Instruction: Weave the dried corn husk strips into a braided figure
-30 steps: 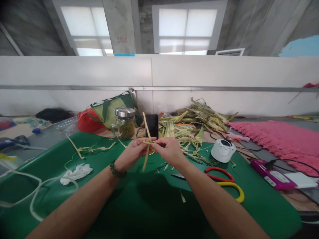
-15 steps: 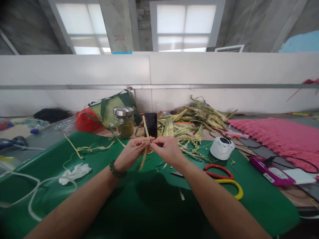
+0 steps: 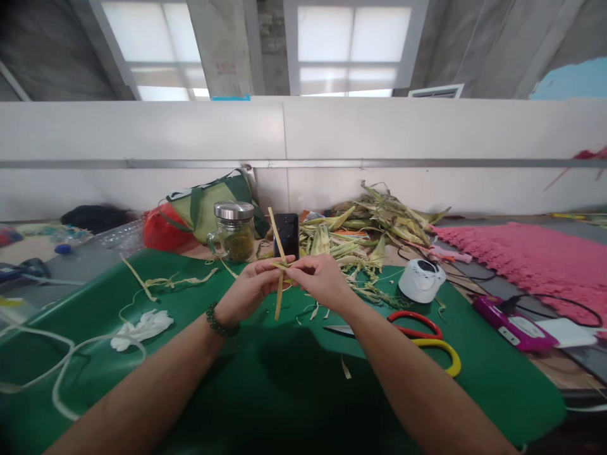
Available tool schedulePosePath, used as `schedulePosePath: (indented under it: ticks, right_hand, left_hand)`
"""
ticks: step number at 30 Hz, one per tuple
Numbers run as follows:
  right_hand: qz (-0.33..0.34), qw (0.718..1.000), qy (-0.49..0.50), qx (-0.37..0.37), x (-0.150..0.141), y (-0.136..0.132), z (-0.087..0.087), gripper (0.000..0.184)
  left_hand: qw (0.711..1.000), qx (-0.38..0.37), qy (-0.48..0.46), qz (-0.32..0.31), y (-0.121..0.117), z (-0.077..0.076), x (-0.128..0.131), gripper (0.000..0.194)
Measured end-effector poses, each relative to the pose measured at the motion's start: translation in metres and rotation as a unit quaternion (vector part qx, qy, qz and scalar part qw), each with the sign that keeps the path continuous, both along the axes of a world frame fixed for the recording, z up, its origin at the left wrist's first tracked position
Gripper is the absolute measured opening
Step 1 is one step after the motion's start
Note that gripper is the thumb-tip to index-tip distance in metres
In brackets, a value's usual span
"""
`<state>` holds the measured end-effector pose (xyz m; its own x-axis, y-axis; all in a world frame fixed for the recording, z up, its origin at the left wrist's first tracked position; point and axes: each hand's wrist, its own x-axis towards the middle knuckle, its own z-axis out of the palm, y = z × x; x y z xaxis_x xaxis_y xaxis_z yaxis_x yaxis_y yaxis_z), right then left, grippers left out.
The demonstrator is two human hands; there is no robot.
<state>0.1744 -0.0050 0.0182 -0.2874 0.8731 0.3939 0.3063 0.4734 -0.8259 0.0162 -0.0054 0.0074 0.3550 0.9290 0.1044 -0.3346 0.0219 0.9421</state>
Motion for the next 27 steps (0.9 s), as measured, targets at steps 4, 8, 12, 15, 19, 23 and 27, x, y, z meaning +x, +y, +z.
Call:
schedulePosePath:
  ticks: [4,8,12,15,19,23,27]
  right_hand:
    - [0.028,0.998,0.028,-0.038,-0.001,-0.001,-0.001,0.021]
    - [-0.010,0.999,0.010,-0.032,-0.003,0.001,-0.005,0.021]
    - [-0.039,0.999,-0.016,0.019,-0.003,0.003,-0.008,0.022]
    - [-0.052,0.997,-0.031,0.040,-0.004,0.004,-0.009,0.023]
    - [-0.077,0.992,-0.081,0.064,-0.004,0.003,-0.010,0.027]
    - [-0.115,0.972,-0.155,0.136,0.001,0.000,-0.006,0.029]
    - [-0.151,0.964,-0.116,0.186,0.006,0.001,-0.003,0.022]
  left_hand:
    - [0.998,0.023,0.048,0.021,0.001,0.000,0.000,0.039]
    - [0.994,0.043,0.101,0.023,0.001,-0.001,-0.001,0.040]
    - [0.990,0.073,0.117,0.001,-0.001,0.000,-0.002,0.041]
    - [0.988,0.067,0.137,0.005,-0.001,0.001,-0.001,0.041]
    - [0.987,0.060,0.148,0.027,0.000,-0.001,0.000,0.047]
    - [0.985,0.056,0.158,0.042,0.002,-0.002,-0.001,0.048]
    - [0.983,0.045,0.176,0.021,0.001,-0.003,0.000,0.045]
